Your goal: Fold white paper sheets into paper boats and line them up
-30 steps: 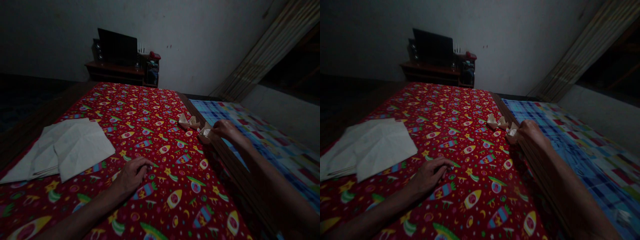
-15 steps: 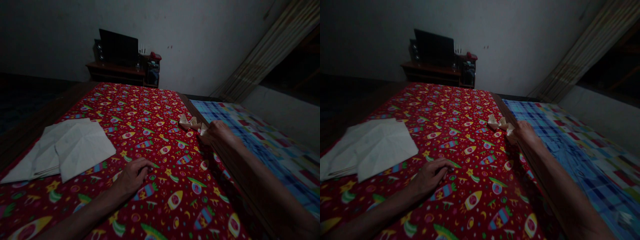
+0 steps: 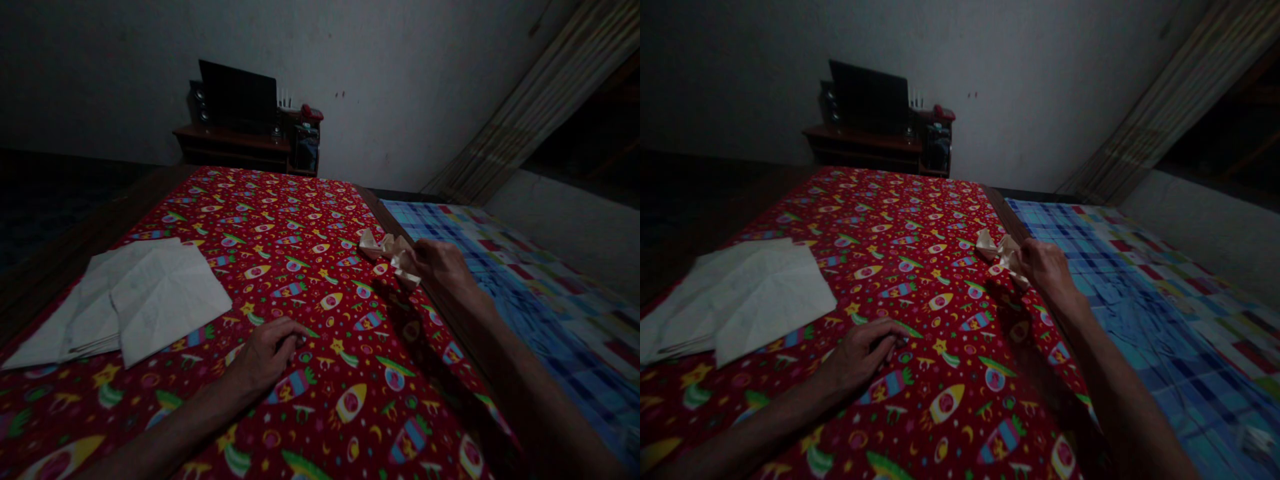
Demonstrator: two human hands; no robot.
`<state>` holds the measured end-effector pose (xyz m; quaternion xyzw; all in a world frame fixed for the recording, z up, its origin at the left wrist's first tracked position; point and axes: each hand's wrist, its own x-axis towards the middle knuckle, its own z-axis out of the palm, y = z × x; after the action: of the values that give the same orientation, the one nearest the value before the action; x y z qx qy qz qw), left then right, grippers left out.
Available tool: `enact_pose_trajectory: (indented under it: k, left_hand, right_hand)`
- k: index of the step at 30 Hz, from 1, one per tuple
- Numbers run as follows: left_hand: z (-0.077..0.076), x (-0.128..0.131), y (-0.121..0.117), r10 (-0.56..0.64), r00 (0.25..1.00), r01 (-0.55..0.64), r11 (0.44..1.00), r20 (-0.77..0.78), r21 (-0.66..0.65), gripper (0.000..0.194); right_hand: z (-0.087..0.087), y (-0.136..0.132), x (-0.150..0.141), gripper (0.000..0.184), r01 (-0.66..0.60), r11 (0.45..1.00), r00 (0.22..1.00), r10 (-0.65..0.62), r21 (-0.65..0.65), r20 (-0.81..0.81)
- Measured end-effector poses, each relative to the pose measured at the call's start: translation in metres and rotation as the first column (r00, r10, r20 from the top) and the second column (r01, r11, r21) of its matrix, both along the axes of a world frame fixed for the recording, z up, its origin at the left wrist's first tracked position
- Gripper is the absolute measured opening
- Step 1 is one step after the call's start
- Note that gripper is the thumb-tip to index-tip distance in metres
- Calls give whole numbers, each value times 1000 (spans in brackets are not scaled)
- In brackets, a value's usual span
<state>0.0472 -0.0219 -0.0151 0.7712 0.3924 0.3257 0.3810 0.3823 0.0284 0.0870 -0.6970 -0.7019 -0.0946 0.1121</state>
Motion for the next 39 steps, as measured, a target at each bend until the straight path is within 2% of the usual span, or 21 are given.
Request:
enact_pose_trajectory:
  k: [2,4,7,10,13,17,19,24,31,35,39]
  left_hand:
    - [1,0,-1,11,1000,-9,997,29,-83,24]
    - [2,1,-1,29,995,-12,984,95,-177,25]
    - [3,1,1,108,969,-34,950,224,-312,32]
    - [1,0,6,193,951,-79,906,240,-415,38]
    - [1,0,8,205,942,-57,878,266,-475,35]
    - [6,1,6,145,918,88,833,369,-547,34]
    - [9,2,5,122,917,121,823,381,-556,32]
    - [8,3,3,155,920,76,829,359,-554,27]
    - [-1,1,5,263,881,27,802,393,-597,24]
    - [-1,0,6,246,870,68,798,427,-598,23]
    - [-2,-1,7,200,869,129,792,454,-597,23]
  right_hand:
    - [-4,-13,-29,26,-145,986,960,160,83,-228]
    - [-17,-26,-64,26,-291,954,882,297,74,-365]
    - [-43,-42,-113,27,-405,914,809,375,32,-452]
    - [-62,-49,-138,27,-463,885,767,423,40,-482]
    - [-68,-48,-142,27,-484,873,736,443,59,-512]
    - [-66,-50,-142,24,-492,868,723,448,63,-526]
    - [-64,-54,-145,23,-478,877,734,429,50,-527]
    - [-64,-62,-155,23,-478,877,746,435,49,-504]
    - [-63,-68,-159,16,-572,817,641,504,78,-579]
    - [-62,-68,-158,18,-631,770,596,558,94,-577]
    - [-69,-67,-157,21,-642,757,599,592,117,-539]
